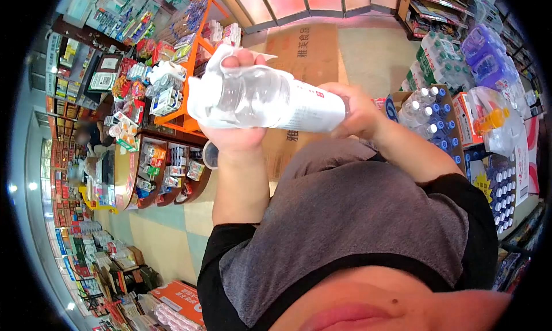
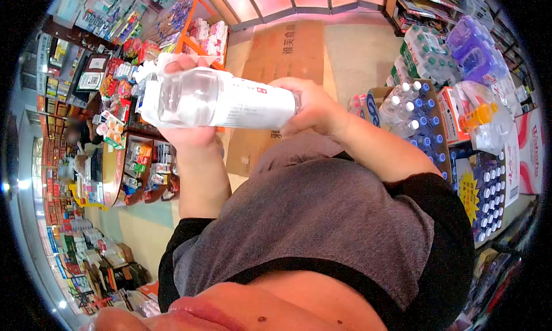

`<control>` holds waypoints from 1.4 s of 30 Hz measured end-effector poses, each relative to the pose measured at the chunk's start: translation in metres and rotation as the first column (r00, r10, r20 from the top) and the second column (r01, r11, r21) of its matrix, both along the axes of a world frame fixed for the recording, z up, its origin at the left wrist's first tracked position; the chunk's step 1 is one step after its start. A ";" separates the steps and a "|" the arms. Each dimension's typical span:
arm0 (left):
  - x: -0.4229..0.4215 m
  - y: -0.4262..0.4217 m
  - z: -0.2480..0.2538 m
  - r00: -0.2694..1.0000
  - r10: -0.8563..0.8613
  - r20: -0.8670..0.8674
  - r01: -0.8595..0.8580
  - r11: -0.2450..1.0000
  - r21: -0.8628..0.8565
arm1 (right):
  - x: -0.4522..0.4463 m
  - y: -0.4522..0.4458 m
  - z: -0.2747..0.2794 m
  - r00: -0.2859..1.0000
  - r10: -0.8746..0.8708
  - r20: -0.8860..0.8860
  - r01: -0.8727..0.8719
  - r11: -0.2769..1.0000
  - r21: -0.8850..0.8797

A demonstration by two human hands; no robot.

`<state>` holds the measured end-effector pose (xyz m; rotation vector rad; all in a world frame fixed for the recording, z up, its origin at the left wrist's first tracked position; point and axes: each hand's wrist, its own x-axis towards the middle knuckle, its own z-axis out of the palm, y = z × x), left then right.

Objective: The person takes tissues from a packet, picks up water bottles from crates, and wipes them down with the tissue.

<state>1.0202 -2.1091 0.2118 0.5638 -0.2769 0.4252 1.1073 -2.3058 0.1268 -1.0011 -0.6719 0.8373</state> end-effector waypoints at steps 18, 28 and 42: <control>0.036 -0.041 -0.036 0.868 0.369 0.332 -0.380 0.064 0.923 | 0.017 -0.045 0.066 0.697 -0.304 0.649 0.450 0.891 -0.066; 0.047 -0.071 -0.053 0.971 0.202 0.125 -0.204 0.443 0.873 | 0.026 -0.093 0.078 0.211 -0.185 0.960 0.772 0.634 -0.048; 0.046 -0.045 -0.082 0.930 0.365 -0.044 -0.073 0.301 0.951 | 0.085 -0.238 -0.096 0.443 0.356 0.823 0.860 0.089 -0.502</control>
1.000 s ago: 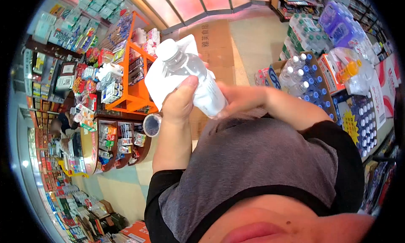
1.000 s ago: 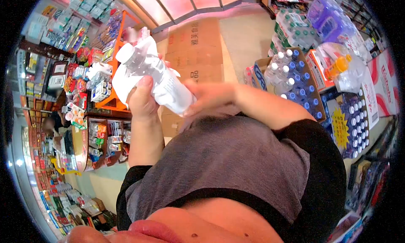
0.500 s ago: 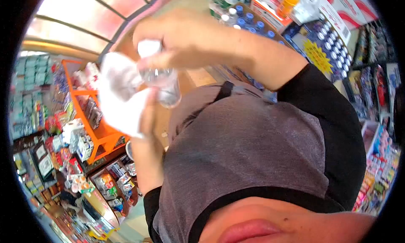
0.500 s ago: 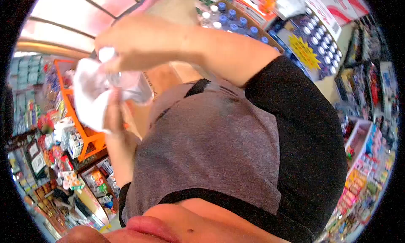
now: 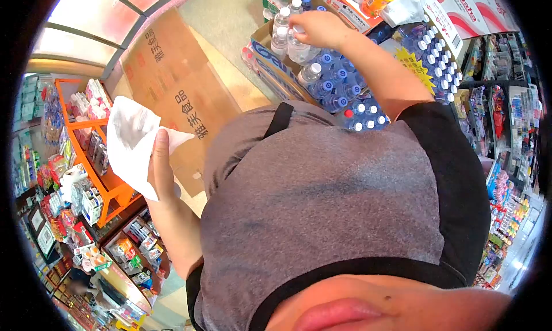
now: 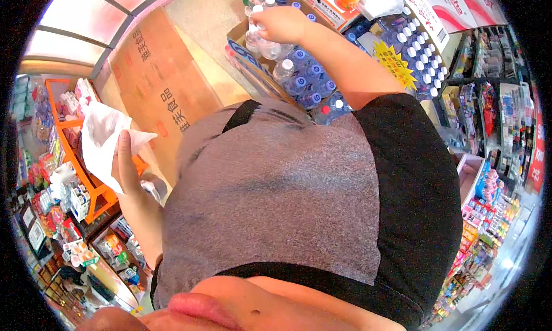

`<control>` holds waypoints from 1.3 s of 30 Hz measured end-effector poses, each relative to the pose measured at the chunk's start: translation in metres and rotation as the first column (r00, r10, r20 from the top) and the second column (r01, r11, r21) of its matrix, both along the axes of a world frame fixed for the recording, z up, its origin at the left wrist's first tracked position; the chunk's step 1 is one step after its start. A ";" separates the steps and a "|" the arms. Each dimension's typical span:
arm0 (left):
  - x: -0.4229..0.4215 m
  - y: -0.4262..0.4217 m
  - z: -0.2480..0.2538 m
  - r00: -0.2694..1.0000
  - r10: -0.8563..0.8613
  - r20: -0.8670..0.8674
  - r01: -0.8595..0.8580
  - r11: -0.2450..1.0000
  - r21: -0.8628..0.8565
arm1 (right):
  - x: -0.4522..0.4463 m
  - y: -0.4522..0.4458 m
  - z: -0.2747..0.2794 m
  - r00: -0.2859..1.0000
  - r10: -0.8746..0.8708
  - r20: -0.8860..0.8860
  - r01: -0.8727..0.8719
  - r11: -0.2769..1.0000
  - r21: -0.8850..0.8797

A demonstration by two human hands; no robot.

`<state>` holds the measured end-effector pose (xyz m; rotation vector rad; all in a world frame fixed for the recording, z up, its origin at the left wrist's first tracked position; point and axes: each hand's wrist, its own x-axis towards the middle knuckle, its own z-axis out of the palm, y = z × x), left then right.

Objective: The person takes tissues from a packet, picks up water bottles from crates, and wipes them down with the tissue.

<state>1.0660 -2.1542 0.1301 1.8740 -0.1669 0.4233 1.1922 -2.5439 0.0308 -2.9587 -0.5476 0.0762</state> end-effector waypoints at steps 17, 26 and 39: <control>-0.007 -0.004 0.007 0.994 0.007 -0.106 -0.011 0.999 -0.042 | 0.016 -0.049 -0.084 0.851 -0.480 -0.212 0.442 0.874 -0.201; 0.002 0.010 0.012 0.989 -0.111 -0.094 0.108 0.993 -0.038 | 0.031 -0.066 -0.053 0.867 -0.388 -0.312 0.336 0.919 -0.208; 0.035 -0.033 0.029 0.909 -0.416 -0.002 0.416 0.909 0.011 | 0.007 0.029 0.253 0.503 0.690 0.521 -0.857 0.476 0.197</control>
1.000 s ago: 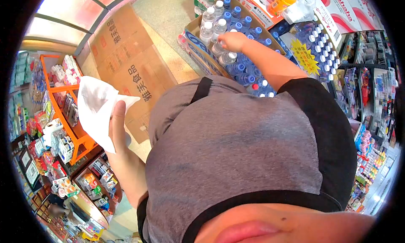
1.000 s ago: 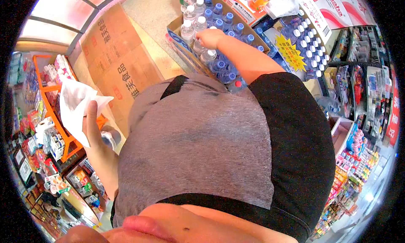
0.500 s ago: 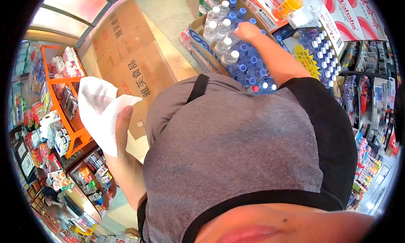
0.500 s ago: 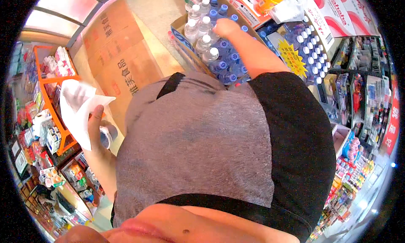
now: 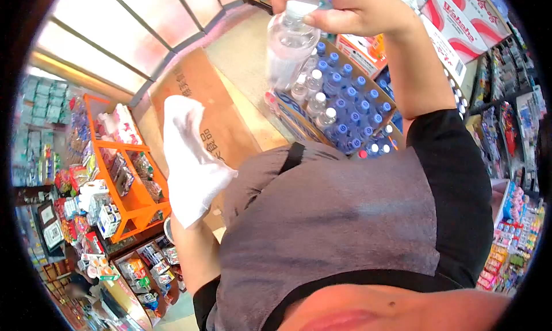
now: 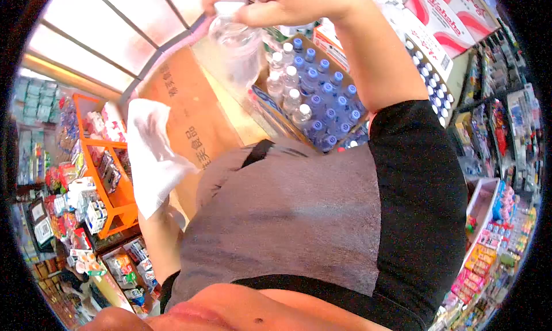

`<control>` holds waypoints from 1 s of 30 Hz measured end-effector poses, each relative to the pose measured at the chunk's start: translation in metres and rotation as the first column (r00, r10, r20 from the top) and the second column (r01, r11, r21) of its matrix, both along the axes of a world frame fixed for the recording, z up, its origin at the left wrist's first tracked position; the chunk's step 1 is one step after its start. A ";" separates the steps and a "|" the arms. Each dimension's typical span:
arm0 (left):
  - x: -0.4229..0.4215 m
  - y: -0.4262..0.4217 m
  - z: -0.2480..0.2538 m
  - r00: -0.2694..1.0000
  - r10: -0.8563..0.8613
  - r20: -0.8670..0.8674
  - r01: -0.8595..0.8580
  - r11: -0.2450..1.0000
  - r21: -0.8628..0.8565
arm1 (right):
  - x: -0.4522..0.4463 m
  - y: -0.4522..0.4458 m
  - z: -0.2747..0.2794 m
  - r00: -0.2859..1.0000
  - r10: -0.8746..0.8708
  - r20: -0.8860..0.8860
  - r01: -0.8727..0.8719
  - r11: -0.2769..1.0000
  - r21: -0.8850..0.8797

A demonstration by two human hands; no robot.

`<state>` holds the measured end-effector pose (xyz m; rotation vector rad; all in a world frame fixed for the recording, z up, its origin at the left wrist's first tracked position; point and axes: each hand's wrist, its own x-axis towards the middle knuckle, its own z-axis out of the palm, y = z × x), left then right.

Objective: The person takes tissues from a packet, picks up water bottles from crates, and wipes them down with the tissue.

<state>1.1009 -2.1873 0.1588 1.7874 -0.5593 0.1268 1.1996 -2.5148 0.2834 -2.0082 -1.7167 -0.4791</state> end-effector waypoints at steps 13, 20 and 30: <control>-0.032 0.000 0.044 0.944 -0.118 -0.309 -0.089 0.810 -0.580 | -0.002 0.170 0.022 0.701 0.681 -0.210 -0.620 0.728 0.291; -0.045 0.011 0.058 0.978 -0.157 -0.135 0.030 0.754 -0.656 | -0.052 0.190 0.038 0.838 0.353 -0.415 -0.246 0.925 0.290; -0.047 0.028 0.044 0.979 -0.196 0.054 0.174 0.674 -0.718 | -0.094 0.226 0.085 0.844 -0.311 -0.438 0.237 0.947 -0.216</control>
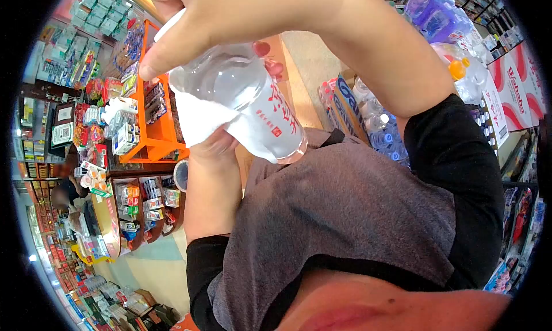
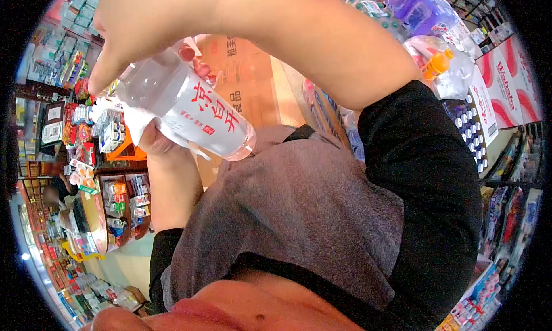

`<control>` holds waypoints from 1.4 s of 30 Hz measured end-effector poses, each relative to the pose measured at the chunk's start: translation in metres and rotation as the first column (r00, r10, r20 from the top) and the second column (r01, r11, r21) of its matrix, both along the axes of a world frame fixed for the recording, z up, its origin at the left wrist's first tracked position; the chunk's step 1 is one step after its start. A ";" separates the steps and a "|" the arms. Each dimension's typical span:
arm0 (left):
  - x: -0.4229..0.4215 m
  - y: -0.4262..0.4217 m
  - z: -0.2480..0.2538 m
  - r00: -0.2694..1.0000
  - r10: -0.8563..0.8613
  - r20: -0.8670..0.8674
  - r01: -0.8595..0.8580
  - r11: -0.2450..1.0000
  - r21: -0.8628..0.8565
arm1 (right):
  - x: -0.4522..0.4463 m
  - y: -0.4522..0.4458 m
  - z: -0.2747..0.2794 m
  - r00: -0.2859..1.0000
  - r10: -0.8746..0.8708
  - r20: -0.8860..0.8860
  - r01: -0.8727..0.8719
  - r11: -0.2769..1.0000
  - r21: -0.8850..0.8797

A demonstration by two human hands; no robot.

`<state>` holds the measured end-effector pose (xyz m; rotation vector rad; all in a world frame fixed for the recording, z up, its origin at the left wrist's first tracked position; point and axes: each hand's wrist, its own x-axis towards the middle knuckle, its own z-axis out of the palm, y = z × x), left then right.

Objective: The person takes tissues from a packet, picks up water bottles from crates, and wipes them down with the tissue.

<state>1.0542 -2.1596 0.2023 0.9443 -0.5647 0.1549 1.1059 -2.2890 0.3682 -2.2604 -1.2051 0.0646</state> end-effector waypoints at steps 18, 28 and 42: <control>-0.005 -0.007 0.004 0.997 0.068 -0.032 -0.070 0.994 -0.082 | 0.012 0.000 -0.017 0.989 0.039 -0.140 -0.007 0.975 0.221; -0.003 0.020 0.006 0.985 -0.110 0.129 0.141 0.955 -0.260 | 0.032 -0.020 -0.043 0.626 0.576 -0.526 -0.160 0.755 0.636; -0.008 0.053 0.010 0.955 -0.152 0.253 0.201 0.962 -0.182 | -0.018 -0.006 -0.182 0.145 0.715 -0.684 -0.141 0.699 0.701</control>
